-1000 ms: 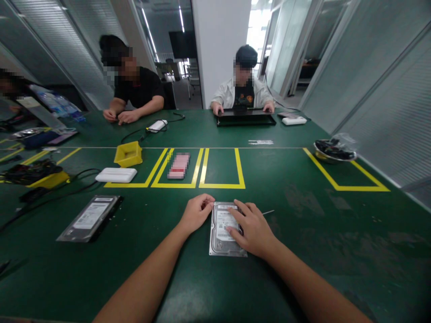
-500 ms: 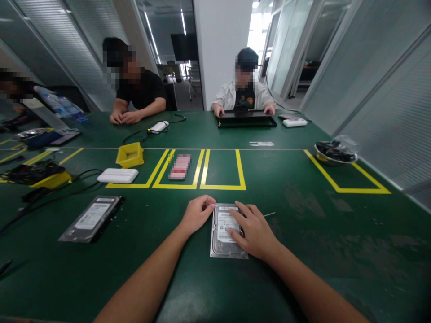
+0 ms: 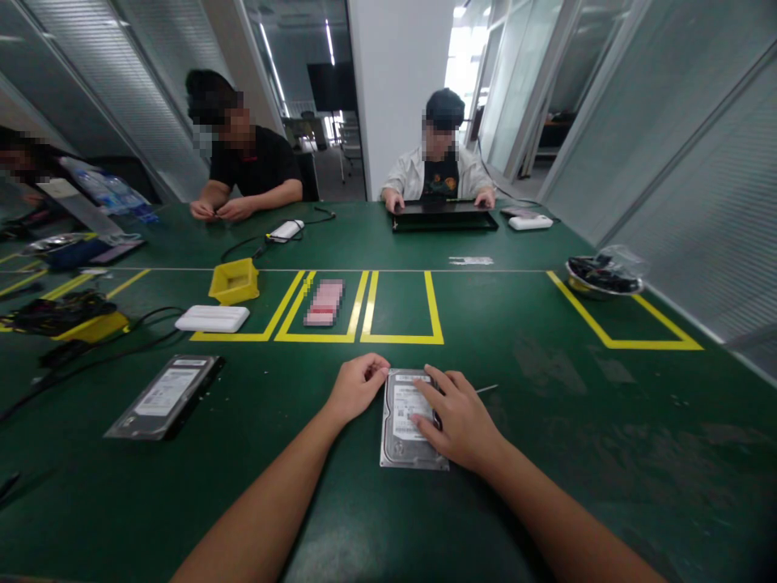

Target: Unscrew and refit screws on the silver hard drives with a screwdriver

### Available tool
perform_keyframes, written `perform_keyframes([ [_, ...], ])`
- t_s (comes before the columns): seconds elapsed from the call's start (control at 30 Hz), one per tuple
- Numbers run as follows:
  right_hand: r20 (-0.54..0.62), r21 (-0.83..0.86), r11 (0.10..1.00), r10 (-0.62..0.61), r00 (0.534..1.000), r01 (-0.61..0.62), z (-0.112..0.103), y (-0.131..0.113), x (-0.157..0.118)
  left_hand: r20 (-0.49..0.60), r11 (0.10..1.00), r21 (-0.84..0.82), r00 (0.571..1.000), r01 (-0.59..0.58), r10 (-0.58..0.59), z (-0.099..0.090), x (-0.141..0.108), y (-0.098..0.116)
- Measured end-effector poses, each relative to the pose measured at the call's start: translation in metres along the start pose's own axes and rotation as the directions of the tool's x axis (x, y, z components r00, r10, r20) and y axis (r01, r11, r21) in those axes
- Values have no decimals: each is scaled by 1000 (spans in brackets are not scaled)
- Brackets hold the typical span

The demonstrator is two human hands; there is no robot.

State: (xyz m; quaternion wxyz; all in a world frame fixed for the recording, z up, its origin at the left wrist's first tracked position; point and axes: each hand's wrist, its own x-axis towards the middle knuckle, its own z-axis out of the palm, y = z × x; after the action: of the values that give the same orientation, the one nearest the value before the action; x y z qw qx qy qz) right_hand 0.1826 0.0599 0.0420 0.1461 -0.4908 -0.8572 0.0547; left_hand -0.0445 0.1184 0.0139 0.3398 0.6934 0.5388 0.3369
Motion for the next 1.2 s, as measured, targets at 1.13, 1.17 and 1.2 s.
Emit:
perform_keyframes([
  [1.13, -318, 319, 936, -40, 947, 147, -103, -15, 69, -11, 995, 63, 997, -72, 73, -4, -3, 4],
  [1.17, -316, 313, 938, -44, 948, 148, -103, -16, 71, -12, 995, 64, 997, -72, 72, -4, -2, 4],
  [1.2, -316, 310, 939, -47, 948, 150, -102, -16, 74, -11, 995, 65, 997, -71, 72, -4, -1, 5],
])
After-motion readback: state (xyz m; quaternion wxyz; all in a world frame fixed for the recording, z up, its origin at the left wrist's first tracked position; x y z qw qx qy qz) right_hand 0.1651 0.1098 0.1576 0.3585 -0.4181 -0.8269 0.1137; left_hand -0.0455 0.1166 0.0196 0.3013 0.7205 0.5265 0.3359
